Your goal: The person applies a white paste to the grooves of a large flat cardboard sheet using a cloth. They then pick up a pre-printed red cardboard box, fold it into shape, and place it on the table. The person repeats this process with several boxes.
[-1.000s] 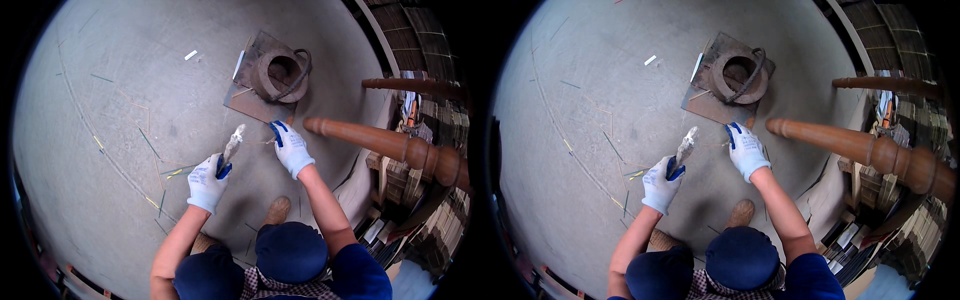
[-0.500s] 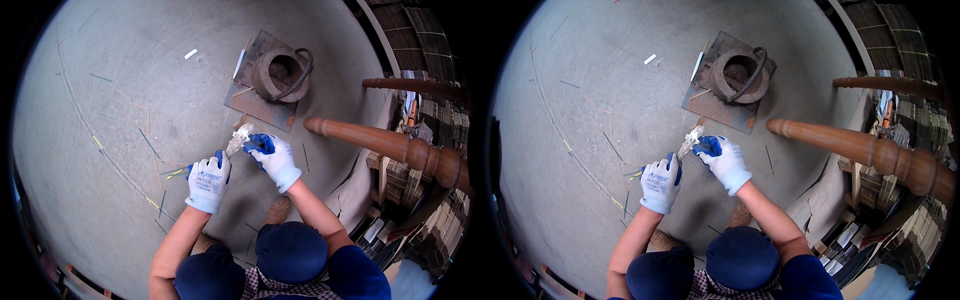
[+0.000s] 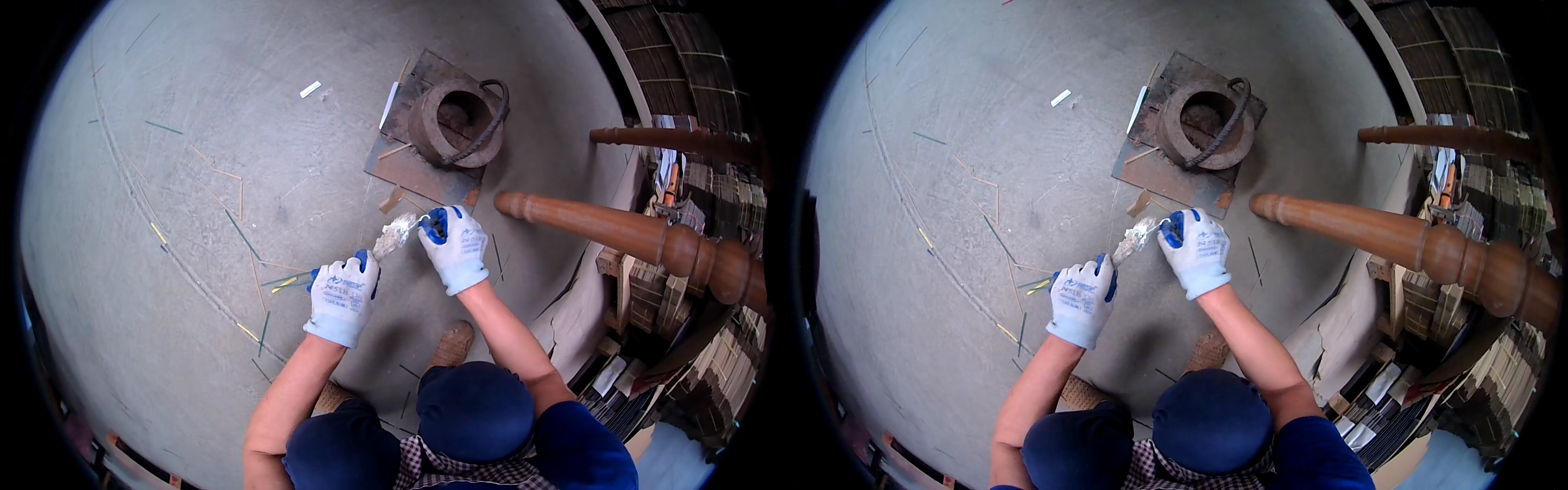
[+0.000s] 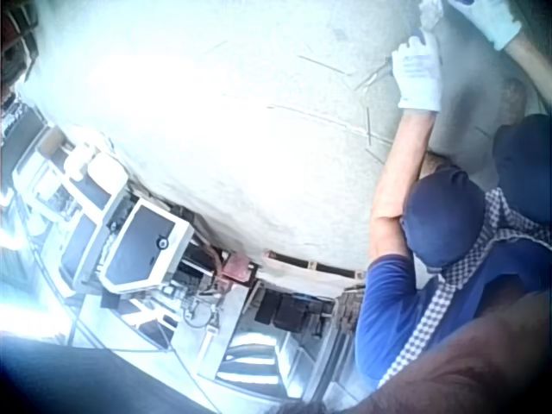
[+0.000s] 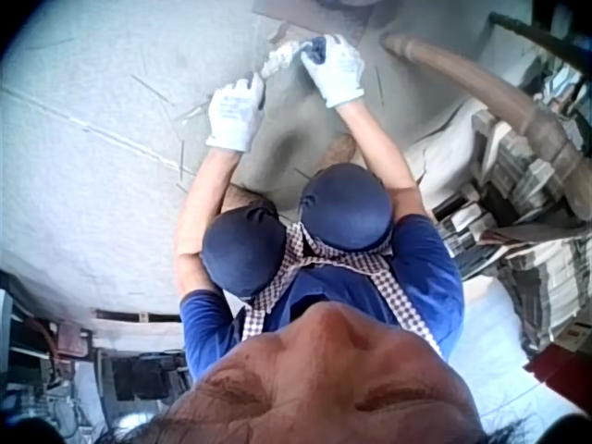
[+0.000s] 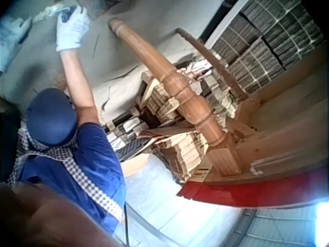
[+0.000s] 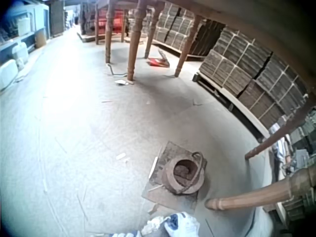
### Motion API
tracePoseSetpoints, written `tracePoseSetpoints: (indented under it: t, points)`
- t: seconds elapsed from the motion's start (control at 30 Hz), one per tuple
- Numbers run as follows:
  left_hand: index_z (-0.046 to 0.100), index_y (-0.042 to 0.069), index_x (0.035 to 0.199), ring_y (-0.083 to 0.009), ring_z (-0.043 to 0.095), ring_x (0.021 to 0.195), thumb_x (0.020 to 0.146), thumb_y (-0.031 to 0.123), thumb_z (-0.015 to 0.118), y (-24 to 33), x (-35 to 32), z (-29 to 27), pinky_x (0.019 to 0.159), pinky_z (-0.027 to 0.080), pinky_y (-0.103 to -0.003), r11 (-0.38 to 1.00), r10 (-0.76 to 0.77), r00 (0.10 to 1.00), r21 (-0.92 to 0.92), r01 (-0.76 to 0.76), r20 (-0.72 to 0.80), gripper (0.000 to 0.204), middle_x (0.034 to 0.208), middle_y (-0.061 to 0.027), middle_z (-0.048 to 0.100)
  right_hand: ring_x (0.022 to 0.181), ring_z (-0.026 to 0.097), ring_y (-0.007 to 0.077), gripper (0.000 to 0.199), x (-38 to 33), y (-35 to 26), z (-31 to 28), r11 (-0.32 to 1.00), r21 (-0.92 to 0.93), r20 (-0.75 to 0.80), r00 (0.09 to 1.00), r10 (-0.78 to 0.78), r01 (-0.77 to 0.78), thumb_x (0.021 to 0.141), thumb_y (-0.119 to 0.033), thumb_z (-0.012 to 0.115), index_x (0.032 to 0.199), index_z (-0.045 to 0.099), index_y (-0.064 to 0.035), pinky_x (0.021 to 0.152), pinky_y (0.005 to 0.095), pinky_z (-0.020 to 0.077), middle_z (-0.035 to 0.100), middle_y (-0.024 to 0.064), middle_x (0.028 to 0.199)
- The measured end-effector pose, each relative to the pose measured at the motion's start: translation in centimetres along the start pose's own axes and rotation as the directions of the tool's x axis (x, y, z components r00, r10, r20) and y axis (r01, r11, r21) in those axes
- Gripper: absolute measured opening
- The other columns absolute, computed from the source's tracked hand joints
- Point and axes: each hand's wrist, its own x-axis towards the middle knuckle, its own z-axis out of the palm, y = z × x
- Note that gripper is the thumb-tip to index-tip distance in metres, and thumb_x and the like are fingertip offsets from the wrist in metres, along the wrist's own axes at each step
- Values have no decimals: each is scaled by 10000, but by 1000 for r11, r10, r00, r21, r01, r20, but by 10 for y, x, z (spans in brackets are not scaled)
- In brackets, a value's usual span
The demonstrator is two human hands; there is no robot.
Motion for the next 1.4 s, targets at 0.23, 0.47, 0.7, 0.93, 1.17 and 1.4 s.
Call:
tracePoseSetpoints:
  t: [0.23, 0.47, 0.7, 0.93, 1.17, 1.4]
  points:
    - [634, 60, 1036, -176, 640, 669, 806, 106, 714, -14, -3, 1, 576, 489, -337, 811, -341, 936, -531, 247, -84, 248, 794, -46, 662, 792, 669, 236, 177, 10, 78, -6, 875, 288, 186, 919, 347, -389, 887, -237, 648, 909, 723, -78, 720, 371, 524, 703, 102, 895]
    - [632, 9, 1037, -59, 574, 606, 848, 57, 702, -7, 7, -5, 460, 414, -205, 45, -461, 757, -840, 541, 462, 207, 789, -7, 640, 926, 678, 165, 299, -12, 108, 1, 525, 664, 432, 846, 313, -533, 926, -158, 613, 1190, 616, -20, 800, 320, 547, 709, 104, 1022]
    - [635, 18, 1009, -57, 568, 584, 844, 76, 720, -4, 7, -9, 455, 410, -205, 51, -480, 755, -845, 532, 446, 195, 752, -1, 628, 1071, 649, 379, 622, -33, 123, -9, 765, -569, 340, 762, 551, -300, 930, -142, 501, 1486, 268, 15, 936, 482, 494, 590, 257, 1277]
    - [640, 17, 996, -53, 563, 580, 840, 83, 727, 6, 14, -5, 457, 409, -205, 87, -438, 787, -851, 518, 434, 191, 734, 3, 623, 1107, 627, 410, 473, -62, 85, 38, 691, -616, 764, 500, 407, 379, 925, -108, 485, 1321, 479, 152, 897, 603, 479, 583, 306, 1266]
    - [623, -3, 991, -96, 567, 553, 839, 77, 712, 2, 15, -8, 446, 409, -232, -158, -392, 772, -863, 479, 500, 194, 719, -34, 625, 1072, 632, 274, 519, -97, 58, 5, 516, 640, 745, 625, -234, -570, 1008, -256, 479, 1453, 396, -2, 949, 405, 491, 613, 175, 1245]
    - [620, 12, 998, -126, 598, 574, 832, 125, 738, -18, 9, -4, 442, 426, -246, -334, -434, 721, -839, 429, 541, 233, 740, -49, 628, 1035, 644, 257, 534, -73, 55, -4, -110, 693, 667, 691, -278, -713, 987, -246, 553, 1437, 413, 8, 925, 372, 506, 646, 155, 1184]
